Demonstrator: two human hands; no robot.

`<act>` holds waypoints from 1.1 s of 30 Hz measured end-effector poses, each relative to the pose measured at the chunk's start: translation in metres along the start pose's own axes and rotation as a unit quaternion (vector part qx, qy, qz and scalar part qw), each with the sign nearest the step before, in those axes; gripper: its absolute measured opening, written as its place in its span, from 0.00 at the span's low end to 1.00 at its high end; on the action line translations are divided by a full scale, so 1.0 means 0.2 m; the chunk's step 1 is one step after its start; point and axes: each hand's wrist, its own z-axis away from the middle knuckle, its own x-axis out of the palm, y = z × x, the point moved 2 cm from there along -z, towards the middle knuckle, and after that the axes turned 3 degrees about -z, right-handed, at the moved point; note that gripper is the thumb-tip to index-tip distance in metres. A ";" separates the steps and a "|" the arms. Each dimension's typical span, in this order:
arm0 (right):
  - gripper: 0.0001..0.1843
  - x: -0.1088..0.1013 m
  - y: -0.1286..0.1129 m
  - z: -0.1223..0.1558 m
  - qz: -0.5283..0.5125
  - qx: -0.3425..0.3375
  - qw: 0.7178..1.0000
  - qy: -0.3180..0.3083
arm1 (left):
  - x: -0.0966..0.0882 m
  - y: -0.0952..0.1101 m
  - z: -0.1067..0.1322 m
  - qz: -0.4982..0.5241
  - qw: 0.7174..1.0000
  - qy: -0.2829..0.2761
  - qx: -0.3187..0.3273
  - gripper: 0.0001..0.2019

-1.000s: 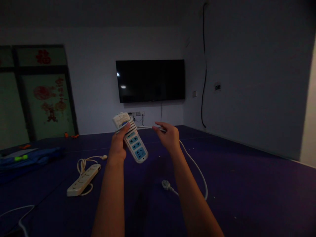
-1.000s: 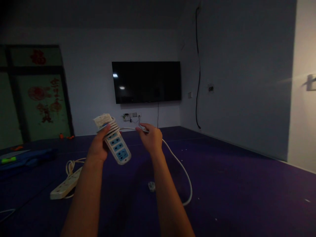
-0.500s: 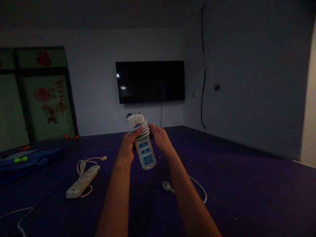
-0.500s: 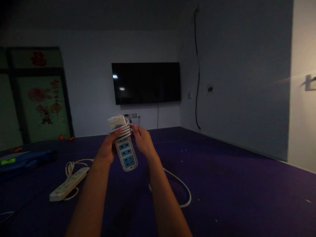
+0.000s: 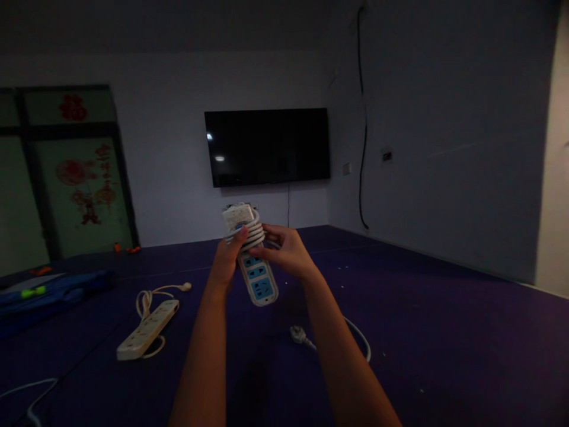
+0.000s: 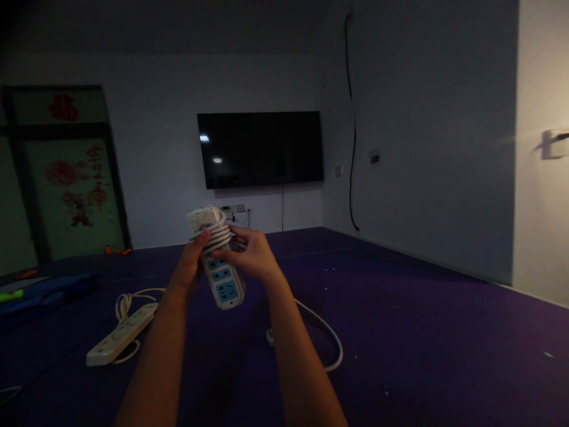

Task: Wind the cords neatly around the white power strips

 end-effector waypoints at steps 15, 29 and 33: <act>0.18 0.15 -0.03 0.03 0.486 -0.064 0.852 0.184 | 0.19 -0.02 0.02 0.054 0.994 0.093 0.034 0.22; 0.17 0.14 -0.03 -0.01 0.106 -0.084 0.990 0.046 | -0.03 0.01 -0.02 0.203 0.946 0.251 -0.009 0.17; 0.16 0.05 -0.03 -0.01 0.013 -0.083 0.993 0.089 | -0.04 0.04 -0.02 0.191 0.964 0.180 -0.047 0.15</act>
